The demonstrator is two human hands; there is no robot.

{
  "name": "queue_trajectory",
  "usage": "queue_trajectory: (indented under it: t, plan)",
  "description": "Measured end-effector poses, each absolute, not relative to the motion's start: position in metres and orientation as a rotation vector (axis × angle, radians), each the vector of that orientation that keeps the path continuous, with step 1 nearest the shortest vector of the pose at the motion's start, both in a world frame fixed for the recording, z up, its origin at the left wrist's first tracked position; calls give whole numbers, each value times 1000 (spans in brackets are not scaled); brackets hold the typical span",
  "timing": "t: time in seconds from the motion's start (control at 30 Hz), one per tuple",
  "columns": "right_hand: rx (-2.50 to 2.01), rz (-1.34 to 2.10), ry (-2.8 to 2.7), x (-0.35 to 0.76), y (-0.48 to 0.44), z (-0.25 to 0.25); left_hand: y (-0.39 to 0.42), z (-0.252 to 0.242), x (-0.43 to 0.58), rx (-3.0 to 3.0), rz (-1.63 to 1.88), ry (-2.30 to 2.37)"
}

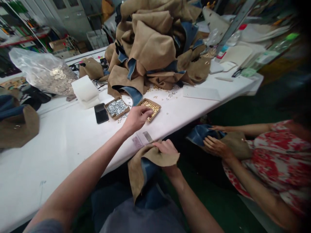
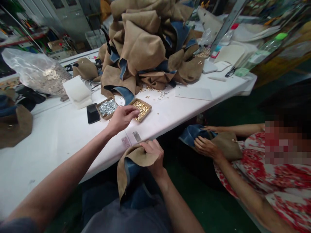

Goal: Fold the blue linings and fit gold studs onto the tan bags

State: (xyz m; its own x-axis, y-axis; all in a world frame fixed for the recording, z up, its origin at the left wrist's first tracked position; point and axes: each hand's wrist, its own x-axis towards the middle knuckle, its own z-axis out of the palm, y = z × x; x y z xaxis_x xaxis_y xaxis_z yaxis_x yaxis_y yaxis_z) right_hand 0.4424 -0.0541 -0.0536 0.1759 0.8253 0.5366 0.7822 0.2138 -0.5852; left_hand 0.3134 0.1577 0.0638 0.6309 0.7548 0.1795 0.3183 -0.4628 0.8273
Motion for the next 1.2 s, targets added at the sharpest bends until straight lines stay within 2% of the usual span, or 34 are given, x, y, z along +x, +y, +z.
queue_trajectory:
  t: [0.17, 0.37, 0.77, 1.2]
  plan:
    - [-1403, 11, -1576, 450, -75, -40, 59, 50, 252, 1370, 586, 905]
    - [-1366, 66, -1640, 443, -87, -12, 1, 34, 221, 1143, 653, 995]
    - [-1305, -57, -1690, 420, -87, 4, -21, 38, 212, 1131, 860, 1009]
    - [-1332, -125, -1726, 408, -90, 19, -20, 42, 207, 1040, 865, 1044]
